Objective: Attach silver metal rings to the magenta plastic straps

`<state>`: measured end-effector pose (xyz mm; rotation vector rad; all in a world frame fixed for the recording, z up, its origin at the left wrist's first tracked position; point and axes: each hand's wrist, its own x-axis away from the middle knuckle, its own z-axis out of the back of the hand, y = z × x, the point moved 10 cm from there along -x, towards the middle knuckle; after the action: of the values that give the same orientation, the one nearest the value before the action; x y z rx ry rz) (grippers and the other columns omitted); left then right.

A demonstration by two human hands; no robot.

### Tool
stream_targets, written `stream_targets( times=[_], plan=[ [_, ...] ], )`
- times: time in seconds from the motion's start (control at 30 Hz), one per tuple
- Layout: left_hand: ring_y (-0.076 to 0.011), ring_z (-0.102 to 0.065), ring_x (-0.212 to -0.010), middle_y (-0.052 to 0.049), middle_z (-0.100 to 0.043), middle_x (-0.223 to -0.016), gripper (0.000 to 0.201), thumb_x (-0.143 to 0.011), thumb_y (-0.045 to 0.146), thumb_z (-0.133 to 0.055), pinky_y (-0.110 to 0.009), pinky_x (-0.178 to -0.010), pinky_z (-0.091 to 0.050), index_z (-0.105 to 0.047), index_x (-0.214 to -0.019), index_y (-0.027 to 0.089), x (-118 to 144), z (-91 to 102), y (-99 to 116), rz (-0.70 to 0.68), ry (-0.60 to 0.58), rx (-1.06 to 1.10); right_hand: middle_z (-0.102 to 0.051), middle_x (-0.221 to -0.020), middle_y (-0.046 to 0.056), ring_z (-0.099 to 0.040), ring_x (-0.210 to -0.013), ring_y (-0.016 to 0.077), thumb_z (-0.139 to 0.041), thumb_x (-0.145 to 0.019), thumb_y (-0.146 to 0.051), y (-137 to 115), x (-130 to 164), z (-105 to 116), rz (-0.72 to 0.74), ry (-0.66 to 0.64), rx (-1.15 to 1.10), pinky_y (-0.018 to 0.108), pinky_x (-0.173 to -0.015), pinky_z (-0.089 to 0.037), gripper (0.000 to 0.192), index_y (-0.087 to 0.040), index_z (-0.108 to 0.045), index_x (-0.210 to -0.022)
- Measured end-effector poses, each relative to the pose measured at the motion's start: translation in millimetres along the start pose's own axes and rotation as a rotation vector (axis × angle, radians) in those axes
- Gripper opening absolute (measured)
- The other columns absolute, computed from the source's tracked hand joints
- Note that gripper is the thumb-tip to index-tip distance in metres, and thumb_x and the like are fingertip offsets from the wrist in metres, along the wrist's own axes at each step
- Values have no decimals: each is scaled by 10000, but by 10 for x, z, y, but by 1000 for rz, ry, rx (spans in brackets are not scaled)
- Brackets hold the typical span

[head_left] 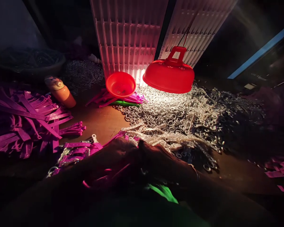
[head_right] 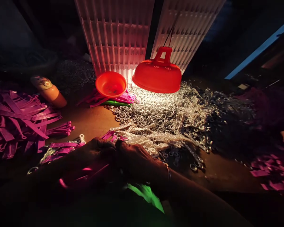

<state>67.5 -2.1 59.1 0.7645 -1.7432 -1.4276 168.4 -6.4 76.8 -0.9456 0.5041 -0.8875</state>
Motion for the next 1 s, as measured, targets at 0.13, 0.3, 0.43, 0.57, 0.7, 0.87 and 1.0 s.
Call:
stream_targets(
  times=[0.13,0.3,0.43,0.57,0.7,0.87,1.0],
  plan=[
    [-108,-453,-498,1,-557,-530,192,-746,329,-677,-216,-510,-329,-710,-679,153,196,393,381,-91,144,-527,-562,-638,-8,-412,-521,88,-476,-913,-368,-98,17,-10,166,-26,319,216,-475,-248,217,-166,-541,-957],
    [-142,-460,-490,-2,-571,-513,195,-645,382,-751,-227,-497,-280,-712,-703,199,607,920,355,-32,503,-933,-641,-818,78,-535,-660,167,-561,-872,-437,-117,182,44,231,106,645,260,-588,-361,362,-160,-558,-1105],
    [-189,-567,-606,-54,-661,-702,277,-686,465,-695,-243,-537,-338,-706,-768,200,678,963,-199,158,344,-1049,-542,-1215,159,-496,-1047,317,-637,-785,-553,-337,343,-135,312,270,910,415,-846,-371,674,-221,-480,-1350],
    [-281,-627,-918,-102,-673,-1040,485,-780,584,-544,-313,-733,-459,-676,-1043,198,696,939,-311,133,332,-1052,-440,-1354,105,-324,-1254,360,-570,-871,-461,-376,254,-671,312,169,1078,462,-922,-310,569,-339,-421,-1406],
    [-299,-525,-1199,-117,-540,-1343,755,-752,684,-507,-359,-971,-441,-508,-1315,180,671,698,-212,42,326,-863,-433,-1389,82,-297,-1280,371,-442,-949,-302,-203,107,-897,273,139,1208,530,-941,-266,476,-405,-394,-1412],
    [-342,-566,-1088,-185,-597,-1187,615,-802,565,-500,-447,-932,-439,-534,-1247,142,703,330,-253,136,158,-1102,-370,-1466,59,-233,-1331,384,-420,-952,-309,-65,160,-810,315,120,1227,567,-980,-217,523,-423,-311,-1450],
    [-349,-544,-1135,-183,-574,-1251,617,-831,590,-445,-459,-926,-445,-506,-1268,159,832,315,-273,127,162,-1080,-312,-1502,70,-212,-1351,383,-462,-927,-396,-36,224,-677,320,119,1211,538,-1006,-225,591,-386,-256,-1482]
  ],
)
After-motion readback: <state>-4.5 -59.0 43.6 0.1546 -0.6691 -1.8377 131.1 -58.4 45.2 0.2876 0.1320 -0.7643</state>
